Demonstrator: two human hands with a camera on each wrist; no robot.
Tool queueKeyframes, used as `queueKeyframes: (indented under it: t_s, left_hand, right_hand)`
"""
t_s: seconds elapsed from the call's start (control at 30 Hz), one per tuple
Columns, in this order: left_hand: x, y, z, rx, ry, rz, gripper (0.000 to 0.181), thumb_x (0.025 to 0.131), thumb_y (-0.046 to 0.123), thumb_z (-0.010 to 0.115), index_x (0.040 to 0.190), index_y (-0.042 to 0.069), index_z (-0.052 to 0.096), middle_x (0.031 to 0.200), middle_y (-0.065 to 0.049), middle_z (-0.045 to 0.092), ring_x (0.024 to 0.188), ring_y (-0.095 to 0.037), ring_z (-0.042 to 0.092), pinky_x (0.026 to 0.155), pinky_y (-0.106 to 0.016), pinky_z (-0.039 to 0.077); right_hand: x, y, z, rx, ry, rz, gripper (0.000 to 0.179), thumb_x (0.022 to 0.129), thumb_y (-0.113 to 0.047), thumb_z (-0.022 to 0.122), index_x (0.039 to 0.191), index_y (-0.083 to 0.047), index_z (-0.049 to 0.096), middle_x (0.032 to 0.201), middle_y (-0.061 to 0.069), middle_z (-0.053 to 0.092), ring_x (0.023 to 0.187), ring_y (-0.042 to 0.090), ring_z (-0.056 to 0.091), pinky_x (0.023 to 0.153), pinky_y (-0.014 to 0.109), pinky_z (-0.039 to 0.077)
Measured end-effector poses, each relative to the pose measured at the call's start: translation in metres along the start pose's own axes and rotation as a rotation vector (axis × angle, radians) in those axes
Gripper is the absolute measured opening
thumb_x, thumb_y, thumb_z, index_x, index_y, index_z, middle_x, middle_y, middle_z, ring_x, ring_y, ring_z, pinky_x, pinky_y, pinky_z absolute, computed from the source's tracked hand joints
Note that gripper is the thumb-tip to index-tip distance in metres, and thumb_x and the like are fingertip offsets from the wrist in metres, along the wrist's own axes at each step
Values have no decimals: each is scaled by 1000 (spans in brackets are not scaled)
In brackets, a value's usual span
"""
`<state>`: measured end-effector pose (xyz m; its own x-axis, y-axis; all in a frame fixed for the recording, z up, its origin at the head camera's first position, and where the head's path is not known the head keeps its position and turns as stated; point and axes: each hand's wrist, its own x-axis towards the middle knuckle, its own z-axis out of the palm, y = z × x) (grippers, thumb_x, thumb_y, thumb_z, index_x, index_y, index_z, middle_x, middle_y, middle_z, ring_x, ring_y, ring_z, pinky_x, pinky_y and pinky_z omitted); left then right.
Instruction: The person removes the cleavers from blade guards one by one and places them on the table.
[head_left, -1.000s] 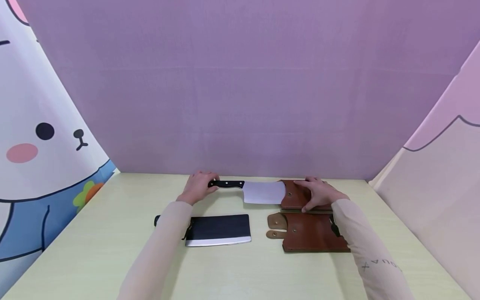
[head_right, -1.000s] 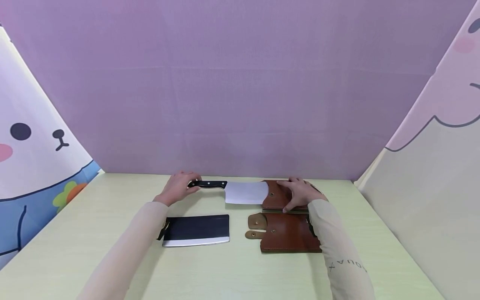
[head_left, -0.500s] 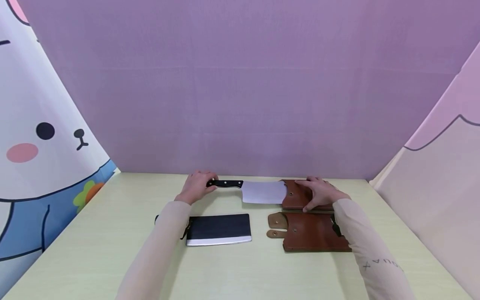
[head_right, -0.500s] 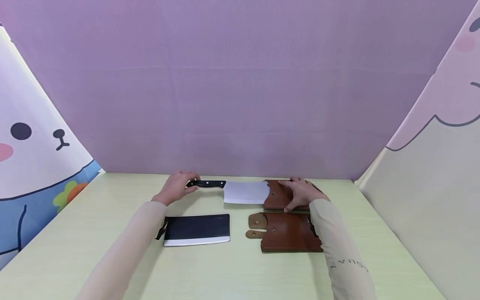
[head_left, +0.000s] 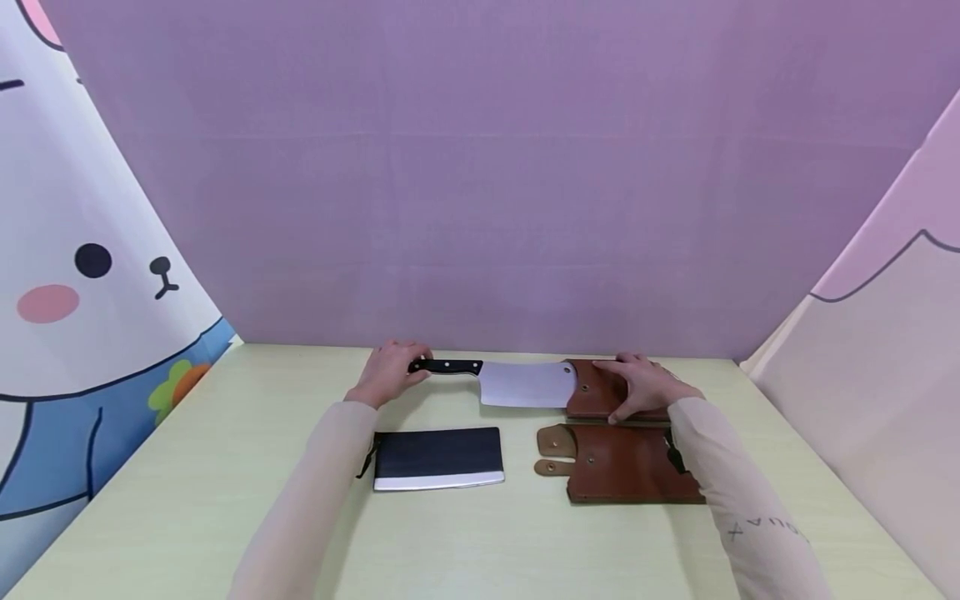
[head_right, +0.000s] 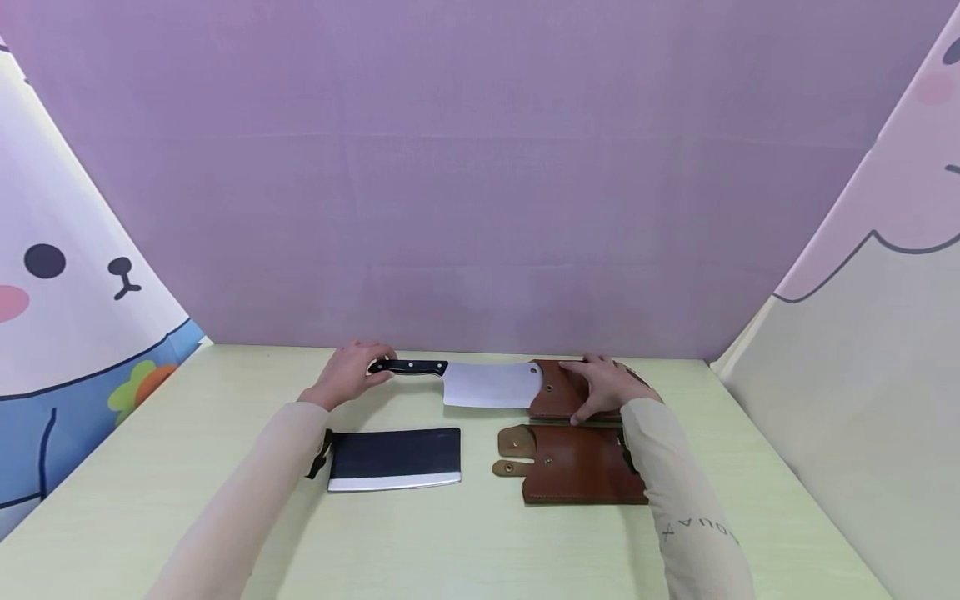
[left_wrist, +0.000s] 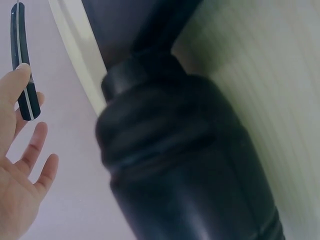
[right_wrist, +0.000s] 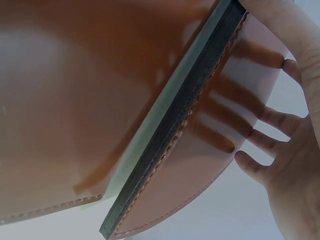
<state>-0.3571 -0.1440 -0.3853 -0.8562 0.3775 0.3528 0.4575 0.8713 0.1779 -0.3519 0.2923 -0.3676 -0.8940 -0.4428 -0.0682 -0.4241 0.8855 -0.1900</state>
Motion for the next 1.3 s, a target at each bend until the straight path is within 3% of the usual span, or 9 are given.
queueKeyframes:
  t_s: [0.77, 1.3]
  left_hand:
    - [-5, -5, -7, -1, 10, 5, 25, 84, 28, 66, 107, 19, 63, 113, -3, 63, 102, -31, 54, 82, -52, 44]
    - [-8, -16, -11, 33, -20, -38, 28, 85, 30, 65, 110, 19, 62, 116, -4, 62, 107, -31, 53, 84, -51, 44]
  right_hand:
    - [-1, 3, 0, -5, 9, -1, 97, 60, -42, 82, 140, -13, 36, 140, 29, 27, 125, 52, 27, 89, 65, 36]
    - [-3, 5, -1, -6, 17, 16, 98, 59, -44, 83, 140, -13, 36, 139, 29, 29, 124, 51, 29, 89, 65, 36]
